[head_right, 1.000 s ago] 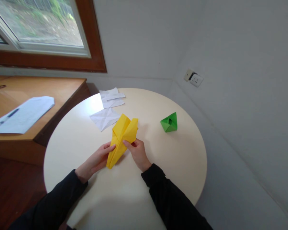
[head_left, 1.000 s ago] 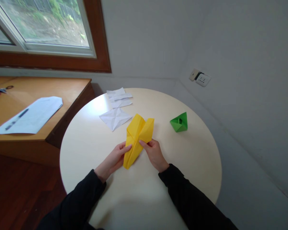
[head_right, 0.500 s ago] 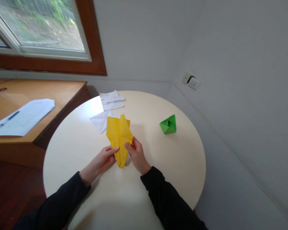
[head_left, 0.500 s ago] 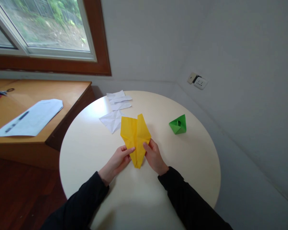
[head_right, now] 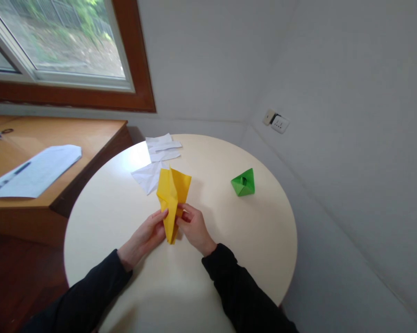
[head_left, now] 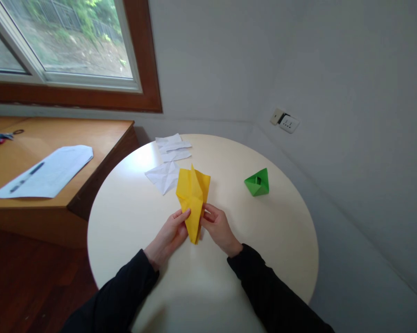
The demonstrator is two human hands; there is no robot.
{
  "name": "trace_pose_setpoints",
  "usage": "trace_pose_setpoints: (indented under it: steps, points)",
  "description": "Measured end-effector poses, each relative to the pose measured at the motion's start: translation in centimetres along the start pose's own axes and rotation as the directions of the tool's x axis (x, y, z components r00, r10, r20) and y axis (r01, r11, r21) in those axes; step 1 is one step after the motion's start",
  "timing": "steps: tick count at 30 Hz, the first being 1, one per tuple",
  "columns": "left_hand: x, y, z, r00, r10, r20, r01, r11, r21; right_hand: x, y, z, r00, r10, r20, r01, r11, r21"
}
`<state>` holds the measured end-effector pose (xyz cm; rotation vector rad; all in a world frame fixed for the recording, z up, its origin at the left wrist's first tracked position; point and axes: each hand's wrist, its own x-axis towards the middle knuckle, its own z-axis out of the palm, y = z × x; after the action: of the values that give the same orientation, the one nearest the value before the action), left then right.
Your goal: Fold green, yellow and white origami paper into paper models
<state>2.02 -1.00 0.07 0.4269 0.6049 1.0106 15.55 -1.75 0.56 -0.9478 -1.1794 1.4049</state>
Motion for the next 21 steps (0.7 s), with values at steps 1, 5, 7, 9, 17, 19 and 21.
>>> trace_pose_setpoints:
  steps: [1,5,7,9,17,19,21]
  points:
    - [0.1,0.1,0.0,1.0,0.013,-0.015,-0.013,1.0,-0.005,0.0,-0.1,-0.2,0.999,-0.04,-0.012,0.039,0.998,-0.052]
    - [0.2,0.6,-0.2,0.995,-0.004,-0.095,-0.004,0.996,-0.09,-0.2,-1.3,-1.3,0.951,-0.309,0.002,0.276,0.846,-0.456]
    - [0.0,1.0,-0.1,0.997,-0.047,-0.063,0.037,0.987,-0.153,-0.4,-2.0,-1.9,0.922,-0.378,0.08,0.347,0.721,-0.6]
    - [-0.3,1.3,0.1,0.997,-0.073,0.04,0.079,0.977,-0.199,-0.5,-2.5,-2.1,0.906,-0.383,0.182,0.398,0.621,-0.675]
    - [-0.7,1.5,0.3,0.984,-0.081,0.159,0.118,0.964,-0.237,-0.5,-1.7,-1.4,0.876,-0.265,0.403,0.482,0.502,-0.718]
    - [-0.6,1.7,0.3,0.983,-0.078,0.164,0.119,0.96,-0.253,-0.5,-1.7,-1.4,0.873,-0.247,0.421,0.488,0.428,-0.761]
    - [-0.6,2.2,0.2,0.988,-0.07,0.141,0.105,0.96,-0.258,-0.5,-1.9,-1.7,0.868,-0.21,0.45,0.496,0.315,-0.809]
